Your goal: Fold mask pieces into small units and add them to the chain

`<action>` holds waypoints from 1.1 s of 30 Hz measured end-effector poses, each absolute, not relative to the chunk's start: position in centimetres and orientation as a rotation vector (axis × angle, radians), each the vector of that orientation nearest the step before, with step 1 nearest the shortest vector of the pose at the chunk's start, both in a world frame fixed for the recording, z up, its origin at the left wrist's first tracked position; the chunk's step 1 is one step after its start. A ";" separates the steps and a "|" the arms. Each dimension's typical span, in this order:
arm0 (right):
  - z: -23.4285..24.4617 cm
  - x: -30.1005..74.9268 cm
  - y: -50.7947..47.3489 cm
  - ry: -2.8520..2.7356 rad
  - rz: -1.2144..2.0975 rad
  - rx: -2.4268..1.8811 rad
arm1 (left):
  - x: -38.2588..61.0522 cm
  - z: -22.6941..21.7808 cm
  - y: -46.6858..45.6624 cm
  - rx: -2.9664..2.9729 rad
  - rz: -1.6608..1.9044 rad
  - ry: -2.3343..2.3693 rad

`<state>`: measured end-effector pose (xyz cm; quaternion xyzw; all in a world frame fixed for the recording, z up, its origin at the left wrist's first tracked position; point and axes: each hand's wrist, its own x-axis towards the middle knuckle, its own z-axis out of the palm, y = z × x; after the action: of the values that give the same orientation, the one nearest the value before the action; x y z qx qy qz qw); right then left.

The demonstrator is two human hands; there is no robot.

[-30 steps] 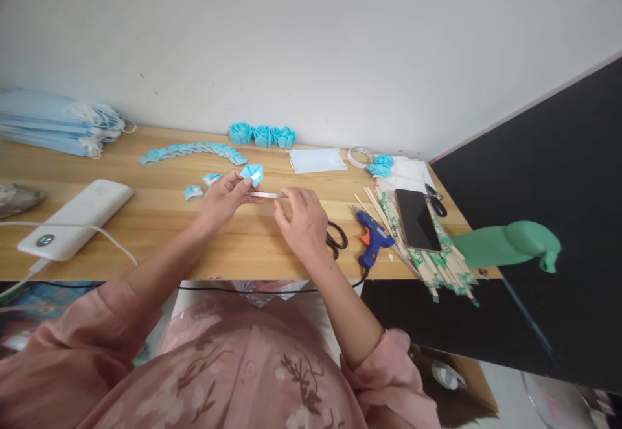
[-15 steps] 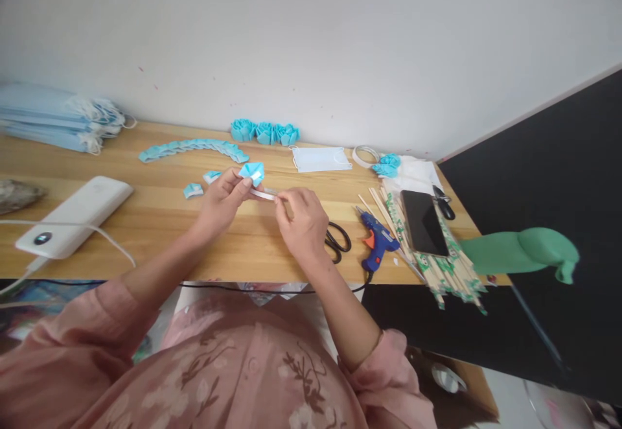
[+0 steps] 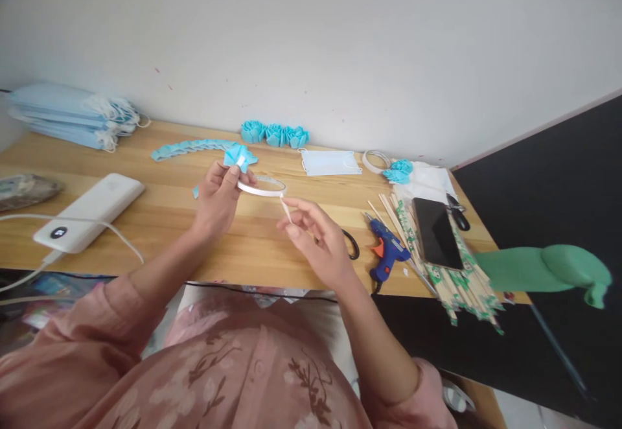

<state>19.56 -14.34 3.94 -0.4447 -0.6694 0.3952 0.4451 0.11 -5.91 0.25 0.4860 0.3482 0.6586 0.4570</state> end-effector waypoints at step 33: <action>3.1 16.4 -16.0 -1.449 1.687 -0.742 | -0.4 1.3 -5.1 0.536 1.609 0.574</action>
<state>16.39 -15.98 3.08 -0.2917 -0.5697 0.6631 0.3882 -0.38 -5.11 1.29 0.2338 0.2503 0.7012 0.6253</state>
